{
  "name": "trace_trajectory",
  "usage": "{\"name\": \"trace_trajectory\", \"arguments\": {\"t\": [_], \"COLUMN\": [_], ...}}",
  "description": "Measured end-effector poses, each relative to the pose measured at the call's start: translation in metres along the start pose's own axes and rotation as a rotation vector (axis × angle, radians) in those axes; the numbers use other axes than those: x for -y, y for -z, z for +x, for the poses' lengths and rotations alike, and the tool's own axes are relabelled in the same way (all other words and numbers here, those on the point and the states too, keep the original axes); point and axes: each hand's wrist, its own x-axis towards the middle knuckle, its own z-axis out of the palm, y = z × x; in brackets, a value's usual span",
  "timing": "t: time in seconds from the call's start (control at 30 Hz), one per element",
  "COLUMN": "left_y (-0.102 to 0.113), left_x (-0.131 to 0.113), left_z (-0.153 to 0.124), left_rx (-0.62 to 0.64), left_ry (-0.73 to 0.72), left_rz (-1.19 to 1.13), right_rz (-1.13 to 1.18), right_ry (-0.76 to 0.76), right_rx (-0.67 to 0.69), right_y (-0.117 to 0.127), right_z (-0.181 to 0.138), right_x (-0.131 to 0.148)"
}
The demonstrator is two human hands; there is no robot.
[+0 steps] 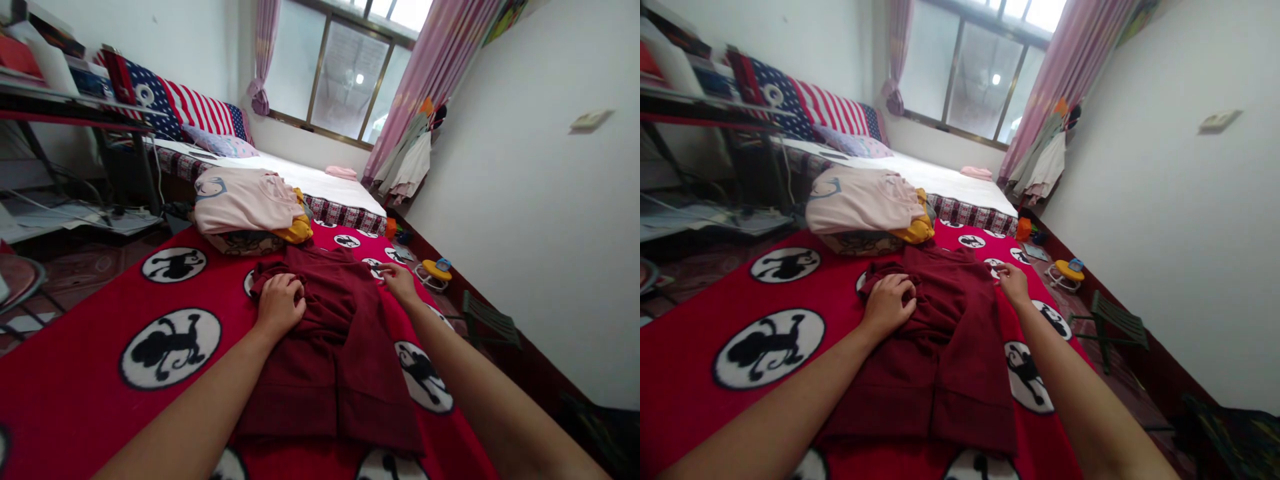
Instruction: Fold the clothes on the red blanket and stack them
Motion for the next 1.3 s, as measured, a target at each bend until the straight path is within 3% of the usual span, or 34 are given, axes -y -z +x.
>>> {"name": "trace_trajectory", "arguments": {"t": [0.23,0.5,0.7,0.83,0.93,1.07,1.3], "left_y": [0.002,0.003,0.002,0.001,0.001,0.000,0.003], "left_x": [-0.003,-0.007,-0.007,-0.006,-0.004,0.002,0.013], "left_z": [0.002,0.002,0.002,0.002,0.002,0.005,0.007], "left_rx": [-0.002,0.014,0.006,0.000,-0.015,-0.052,-0.211], "left_ry": [0.032,0.079,0.089,0.090,0.088,0.106,0.189], "left_rz": [-0.024,-0.015,-0.021,-0.038,-0.076,-0.197,-0.483], "right_rz": [-0.177,-0.484,-0.635,-0.703,-0.715,-0.517,-0.107], "right_ry": [-0.036,-0.097,-0.117,-0.074,0.070,0.267,0.197], "right_rx": [0.065,-0.012,-0.066,-0.054,-0.027,0.032,0.105], "right_y": [-0.029,-0.045,-0.074,-0.070,-0.065,-0.065,-0.064], "right_z": [0.055,0.078,0.055,0.034,0.006,-0.040,-0.080], "right_x": [-0.022,-0.011,0.003,0.023,0.033,0.021,-0.016]}}
